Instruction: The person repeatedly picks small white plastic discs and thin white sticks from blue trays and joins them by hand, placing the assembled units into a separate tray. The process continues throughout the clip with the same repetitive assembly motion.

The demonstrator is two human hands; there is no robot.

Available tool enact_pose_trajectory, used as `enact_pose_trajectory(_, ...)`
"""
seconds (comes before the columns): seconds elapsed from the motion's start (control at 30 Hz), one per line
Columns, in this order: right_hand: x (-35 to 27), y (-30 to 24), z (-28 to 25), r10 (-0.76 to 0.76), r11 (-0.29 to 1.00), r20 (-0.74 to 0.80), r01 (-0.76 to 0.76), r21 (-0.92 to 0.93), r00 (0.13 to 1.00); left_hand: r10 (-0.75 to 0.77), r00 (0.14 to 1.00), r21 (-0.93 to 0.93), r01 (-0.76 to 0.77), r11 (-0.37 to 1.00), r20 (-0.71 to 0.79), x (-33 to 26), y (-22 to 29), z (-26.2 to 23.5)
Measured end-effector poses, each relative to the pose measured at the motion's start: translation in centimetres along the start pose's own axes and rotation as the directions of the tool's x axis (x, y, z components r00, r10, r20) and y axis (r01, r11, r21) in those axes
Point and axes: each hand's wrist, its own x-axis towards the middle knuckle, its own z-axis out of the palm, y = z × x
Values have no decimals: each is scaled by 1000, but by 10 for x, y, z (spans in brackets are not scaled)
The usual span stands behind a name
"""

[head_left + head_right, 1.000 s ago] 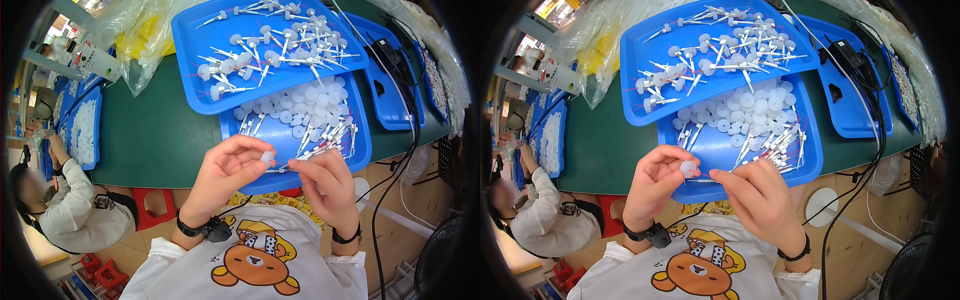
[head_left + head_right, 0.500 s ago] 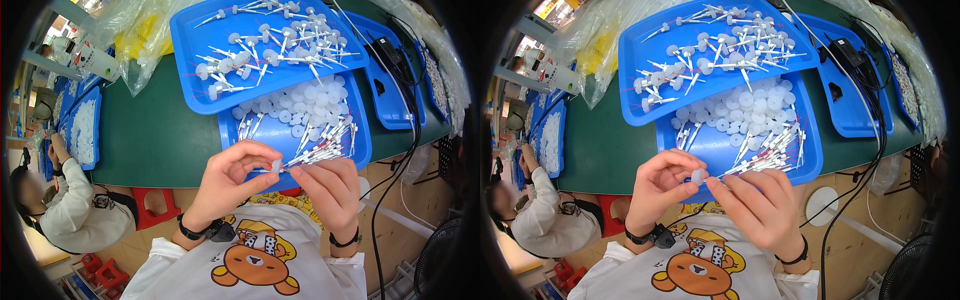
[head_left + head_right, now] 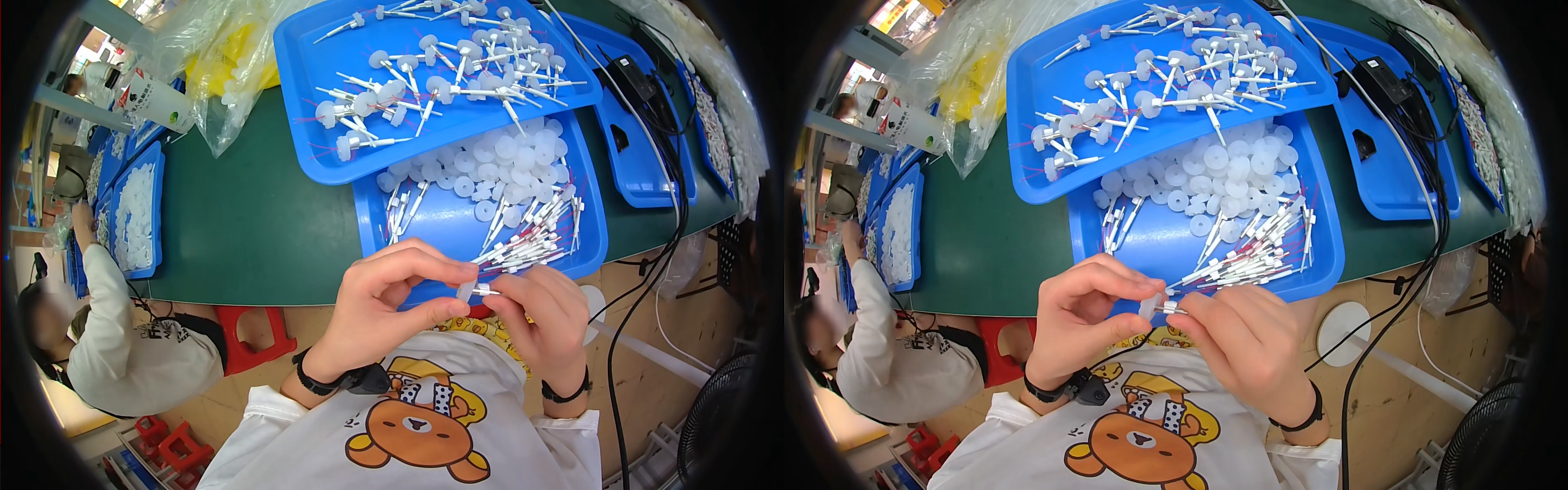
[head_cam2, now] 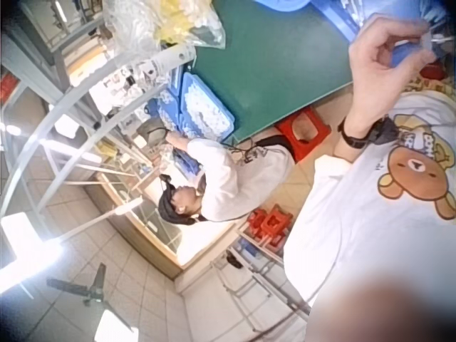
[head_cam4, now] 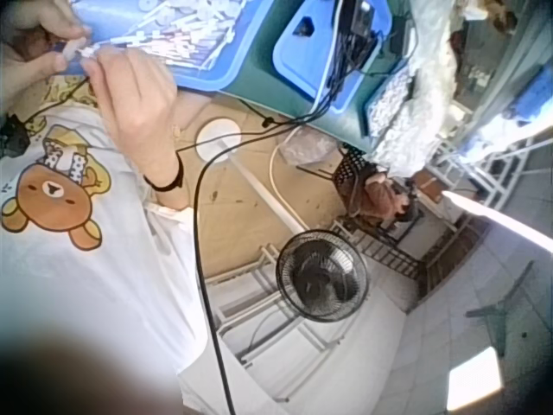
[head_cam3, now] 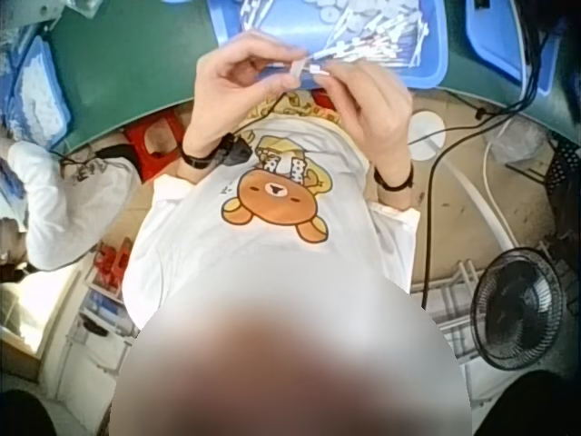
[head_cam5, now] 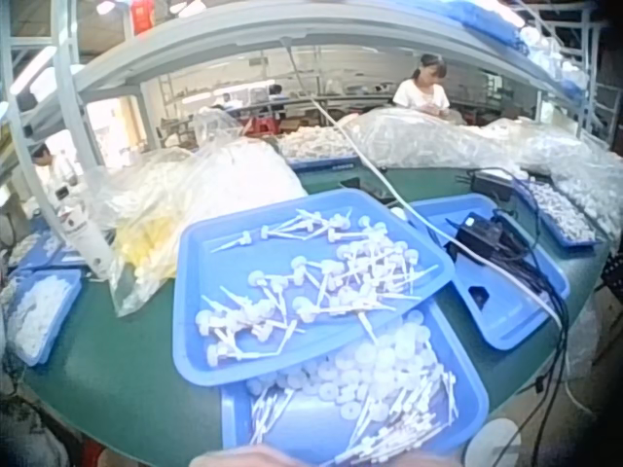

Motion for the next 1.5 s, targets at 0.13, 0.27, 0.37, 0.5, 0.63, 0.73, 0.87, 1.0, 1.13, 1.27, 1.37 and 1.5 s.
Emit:
enact_pose_trajectory(0.13, -3, -7, 1, 175, 970, 44, -180, 164, 984, 77, 997, 142, -77, 987, 9, 1, 2, -2)
enact_pose_trajectory(0.27, -6, -9, 1, 336, 839, 132, -360, 408, 932, 179, 984, 351, -176, 920, 25, 3, 6, -1)
enact_pose_trajectory(0.37, -7, -7, -1, 418, 762, 236, -480, 434, 877, 216, 974, 465, -223, 857, 69, 5, 7, 0)
enact_pose_trajectory(0.5, -4, -7, -5, 497, 483, 402, -630, 608, 769, 245, 962, 456, -271, 848, 117, 9, 9, 0)
enact_pose_trajectory(0.63, -9, 0, -8, 488, 294, 496, -670, 682, 719, 205, 962, 460, -266, 847, 178, 16, 23, 2)
enact_pose_trajectory(0.73, -9, 0, -8, 485, 285, 508, -678, 678, 712, 178, 965, 470, -251, 847, 195, 17, 22, -1)
enact_pose_trajectory(0.87, -9, -4, -3, 494, 371, 454, -652, 662, 742, 119, 980, 512, -186, 839, 160, 14, 22, -1)
enact_pose_trajectory(1.0, 1, -7, 3, 458, 800, 136, -474, 367, 879, 270, 960, 616, -258, 744, 76, 16, 24, -9)
enact_pose_trajectory(1.13, 2, -3, -4, 430, 890, -80, -407, 204, 899, 527, 814, 655, -262, 709, -245, 25, 28, -30)
enact_pose_trajectory(1.27, -3, 7, -7, 382, 923, -36, -379, 68, 923, 575, 793, 957, 32, 289, -200, 39, 38, -39)
enact_pose_trajectory(1.37, -3, 12, -4, 287, 950, -24, -288, -121, 958, 616, 783, 995, 33, 99, -87, 37, 30, -33)
enact_pose_trajectory(1.5, 5, 23, 0, 266, 900, -60, -270, -341, 962, 522, 852, 985, 109, -132, -24, 26, 31, 3)
